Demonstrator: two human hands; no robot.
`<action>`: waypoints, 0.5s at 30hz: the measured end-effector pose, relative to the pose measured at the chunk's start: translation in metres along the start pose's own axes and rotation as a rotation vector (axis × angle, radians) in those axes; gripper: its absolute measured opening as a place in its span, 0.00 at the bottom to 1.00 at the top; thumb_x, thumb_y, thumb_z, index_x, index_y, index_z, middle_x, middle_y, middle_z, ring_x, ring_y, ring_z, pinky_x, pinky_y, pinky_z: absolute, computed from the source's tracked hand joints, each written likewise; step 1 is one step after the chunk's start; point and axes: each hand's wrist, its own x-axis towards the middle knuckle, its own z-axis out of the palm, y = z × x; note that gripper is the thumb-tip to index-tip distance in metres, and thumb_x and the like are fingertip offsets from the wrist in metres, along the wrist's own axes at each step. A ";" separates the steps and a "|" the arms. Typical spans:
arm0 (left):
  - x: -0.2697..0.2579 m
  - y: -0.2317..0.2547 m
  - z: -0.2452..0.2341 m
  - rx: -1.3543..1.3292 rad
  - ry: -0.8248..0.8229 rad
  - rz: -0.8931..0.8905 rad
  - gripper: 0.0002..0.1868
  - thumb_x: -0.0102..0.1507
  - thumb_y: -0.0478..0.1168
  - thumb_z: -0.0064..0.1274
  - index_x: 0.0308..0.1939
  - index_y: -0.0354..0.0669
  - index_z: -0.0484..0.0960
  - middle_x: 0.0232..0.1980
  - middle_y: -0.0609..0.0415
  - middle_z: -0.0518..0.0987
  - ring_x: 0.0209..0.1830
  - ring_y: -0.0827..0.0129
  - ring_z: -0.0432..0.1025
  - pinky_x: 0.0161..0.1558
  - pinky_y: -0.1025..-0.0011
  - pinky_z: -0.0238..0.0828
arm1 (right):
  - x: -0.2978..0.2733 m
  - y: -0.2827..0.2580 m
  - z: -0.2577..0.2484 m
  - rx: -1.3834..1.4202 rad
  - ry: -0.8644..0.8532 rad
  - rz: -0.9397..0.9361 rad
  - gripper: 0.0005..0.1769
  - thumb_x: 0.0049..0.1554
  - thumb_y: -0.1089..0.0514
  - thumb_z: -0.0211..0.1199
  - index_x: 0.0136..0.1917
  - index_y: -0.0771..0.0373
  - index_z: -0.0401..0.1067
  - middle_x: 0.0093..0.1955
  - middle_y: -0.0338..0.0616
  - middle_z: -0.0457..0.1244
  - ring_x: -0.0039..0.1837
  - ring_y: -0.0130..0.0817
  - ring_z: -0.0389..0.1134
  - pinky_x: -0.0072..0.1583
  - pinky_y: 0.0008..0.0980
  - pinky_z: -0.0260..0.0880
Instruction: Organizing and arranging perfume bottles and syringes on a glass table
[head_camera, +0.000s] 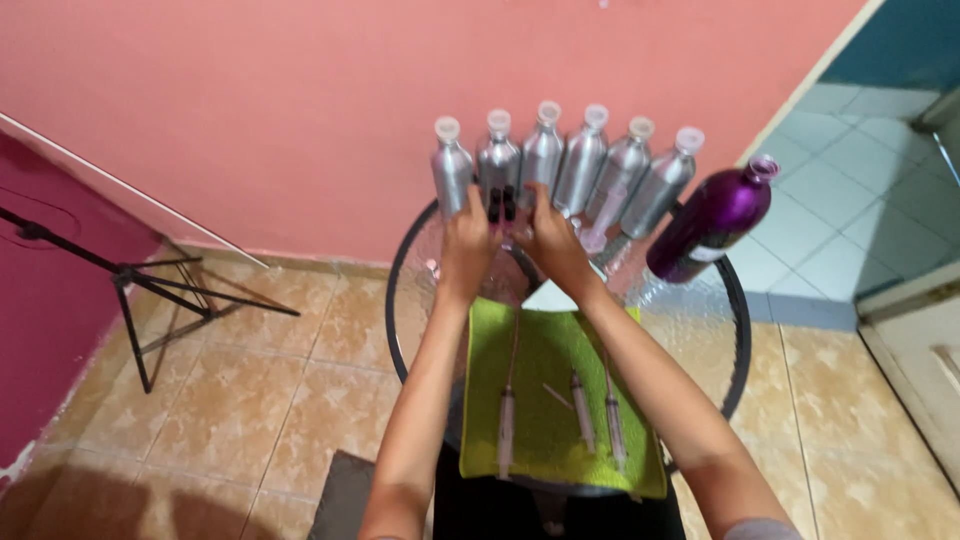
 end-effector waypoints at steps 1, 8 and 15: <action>-0.002 0.006 -0.009 -0.008 -0.015 -0.003 0.47 0.50 0.41 0.68 0.69 0.21 0.65 0.34 0.39 0.80 0.31 0.47 0.78 0.36 0.54 0.78 | -0.005 -0.003 -0.002 -0.001 -0.007 0.015 0.43 0.54 0.62 0.70 0.75 0.49 0.49 0.48 0.59 0.71 0.54 0.59 0.73 0.57 0.59 0.73; -0.029 0.059 -0.144 -0.258 -0.012 -0.244 0.27 0.64 0.46 0.61 0.61 0.36 0.70 0.45 0.46 0.77 0.48 0.52 0.74 0.50 0.58 0.73 | -0.067 -0.020 -0.073 -0.097 0.046 0.005 0.34 0.55 0.50 0.71 0.71 0.49 0.59 0.55 0.47 0.69 0.59 0.50 0.71 0.58 0.51 0.72; -0.166 0.066 -0.135 -0.272 -0.622 -0.247 0.23 0.67 0.58 0.51 0.60 0.53 0.69 0.50 0.58 0.75 0.55 0.59 0.72 0.49 0.57 0.74 | -0.179 -0.028 -0.157 -0.097 -0.344 0.408 0.26 0.59 0.47 0.62 0.67 0.57 0.69 0.59 0.60 0.70 0.66 0.59 0.70 0.65 0.60 0.69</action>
